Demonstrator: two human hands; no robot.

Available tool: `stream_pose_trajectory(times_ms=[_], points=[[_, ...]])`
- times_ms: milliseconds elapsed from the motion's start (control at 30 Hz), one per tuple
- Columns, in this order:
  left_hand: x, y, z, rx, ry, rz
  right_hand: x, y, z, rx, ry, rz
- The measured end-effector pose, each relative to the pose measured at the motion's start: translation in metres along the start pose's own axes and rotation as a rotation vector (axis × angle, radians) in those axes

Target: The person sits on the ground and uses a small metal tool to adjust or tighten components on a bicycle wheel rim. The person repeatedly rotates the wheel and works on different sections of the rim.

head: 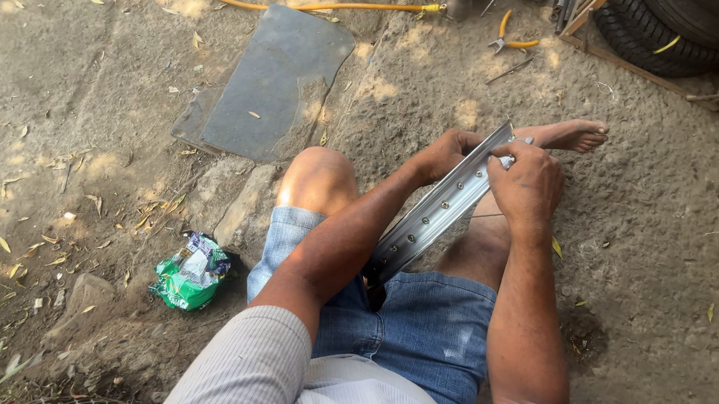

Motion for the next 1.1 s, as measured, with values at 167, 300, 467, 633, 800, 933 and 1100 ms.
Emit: stream_pose_trajectory(times_ms=[167, 300, 467, 633, 800, 933, 1100], points=[[-0.006, 0.006, -0.002, 0.067, 0.105, -0.117, 0.004, -0.006, -0.001, -0.082, -0.085, -0.002], [-0.004, 0.005, -0.002, 0.044, 0.077, -0.07, 0.002, -0.004, -0.002, -0.087, -0.064, -0.016], [-0.006, 0.004, 0.001, 0.044, 0.068, -0.077, -0.001, -0.002, 0.0, -0.02, -0.012, -0.048], [0.003, 0.004, 0.0, 0.037, 0.053, -0.097, -0.007, 0.005, -0.001, 0.141, 0.156, -0.027], [-0.016, 0.015, -0.001, 0.113, 0.103, -0.127, 0.016, 0.016, 0.015, 0.211, 0.023, -0.333], [-0.027, 0.036, -0.011, 0.374, 0.102, -0.435, 0.042, 0.028, 0.045, 0.368, 0.023, -0.489], [-0.047, 0.035, -0.006, 0.281, -0.041, -0.185, 0.142, -0.008, 0.122, 0.407, -0.113, -0.4]])
Point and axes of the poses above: each hand's wrist, its own z-axis away from the middle knuckle, its own y-axis out of the back of the hand, x = y × z, the point moved 7 cm from there along -z, towards the middle knuckle, and after that the axes turned 10 degrees about y, right-handed, at the moved point
